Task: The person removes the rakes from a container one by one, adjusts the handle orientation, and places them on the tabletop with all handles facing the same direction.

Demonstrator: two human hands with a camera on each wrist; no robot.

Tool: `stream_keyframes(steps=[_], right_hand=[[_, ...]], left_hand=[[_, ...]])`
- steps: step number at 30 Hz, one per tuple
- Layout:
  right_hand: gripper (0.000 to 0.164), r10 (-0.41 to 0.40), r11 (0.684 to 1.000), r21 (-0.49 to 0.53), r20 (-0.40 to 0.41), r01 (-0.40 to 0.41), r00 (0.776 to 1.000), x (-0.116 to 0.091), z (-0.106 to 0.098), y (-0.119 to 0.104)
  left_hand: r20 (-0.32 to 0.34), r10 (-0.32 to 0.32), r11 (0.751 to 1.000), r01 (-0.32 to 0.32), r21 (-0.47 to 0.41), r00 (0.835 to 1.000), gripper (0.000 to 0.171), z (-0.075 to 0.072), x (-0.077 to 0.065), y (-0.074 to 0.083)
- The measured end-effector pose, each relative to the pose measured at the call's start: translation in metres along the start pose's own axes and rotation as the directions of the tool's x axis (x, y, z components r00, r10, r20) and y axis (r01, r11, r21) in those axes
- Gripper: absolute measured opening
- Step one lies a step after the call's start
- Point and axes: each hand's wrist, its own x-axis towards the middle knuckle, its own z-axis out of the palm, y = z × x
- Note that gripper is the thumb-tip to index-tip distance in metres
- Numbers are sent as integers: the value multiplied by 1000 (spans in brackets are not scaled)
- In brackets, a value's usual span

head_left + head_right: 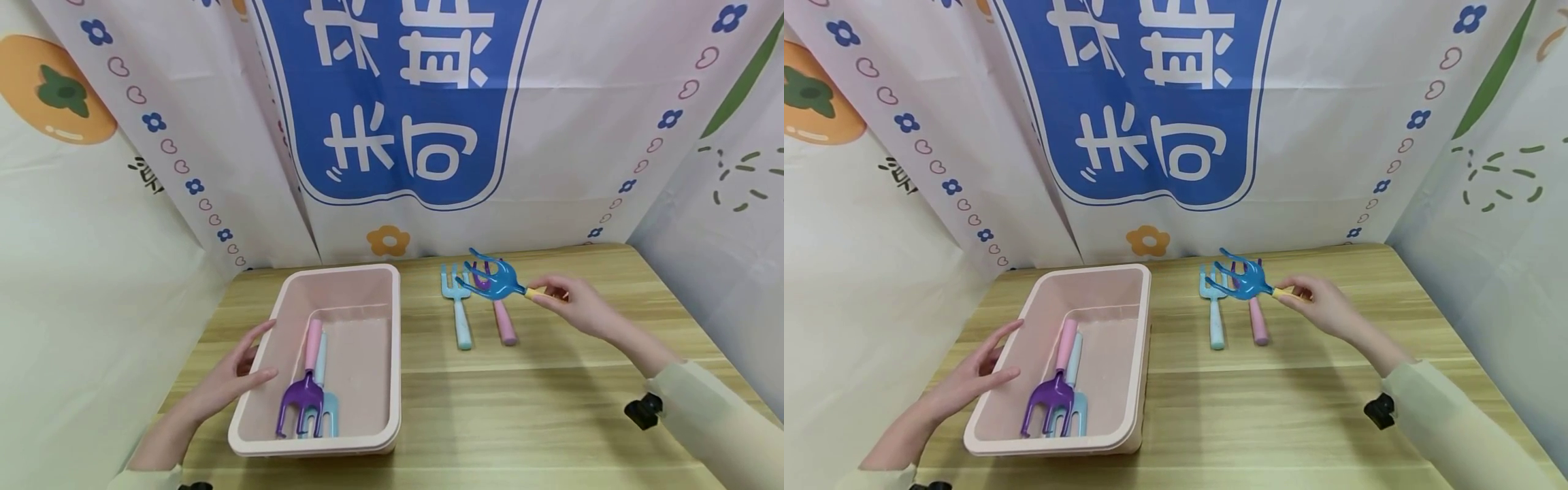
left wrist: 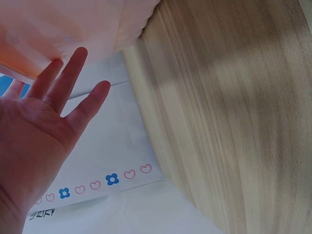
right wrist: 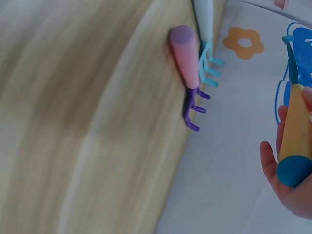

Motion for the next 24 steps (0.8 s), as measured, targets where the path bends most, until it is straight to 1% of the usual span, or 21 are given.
stream_keyframes(steps=[2, 8, 9, 12, 17, 20, 24], right_hand=[[23, 28, 1000, 6, -23, -28, 999, -3, 3, 5], [30, 115, 993, -17, -94, -117, 989, -6, 10, 19], [31, 120, 992, -22, -108, -123, 987, -6, 11, 22], [31, 136, 989, -41, -147, -143, 980, -6, 14, 28], [34, 170, 982, -54, -186, -183, 968, -6, 17, 34], [36, 203, 975, -46, -203, -217, 958, -6, 19, 38], [38, 258, 962, -35, -228, -272, 939, -5, 20, 44]], left_hand=[[-7, -11, 1000, 11, 3, 1000, 77, 0, 1, 0], [1, 22, 1000, -22, -7, 1000, 77, 1, 0, 0], [3, 27, 1000, -27, -9, 1000, 77, 1, 0, 1], [-2, 15, 1000, -15, -10, 1000, 77, 1, 0, 1], [-7, 2, 1000, -2, 1, 1000, 76, 1, 0, 0], [-12, -9, 1000, 9, 5, 1000, 76, 1, -1, -1], [-14, -9, 1000, 9, 10, 1000, 75, 0, 0, -2]])
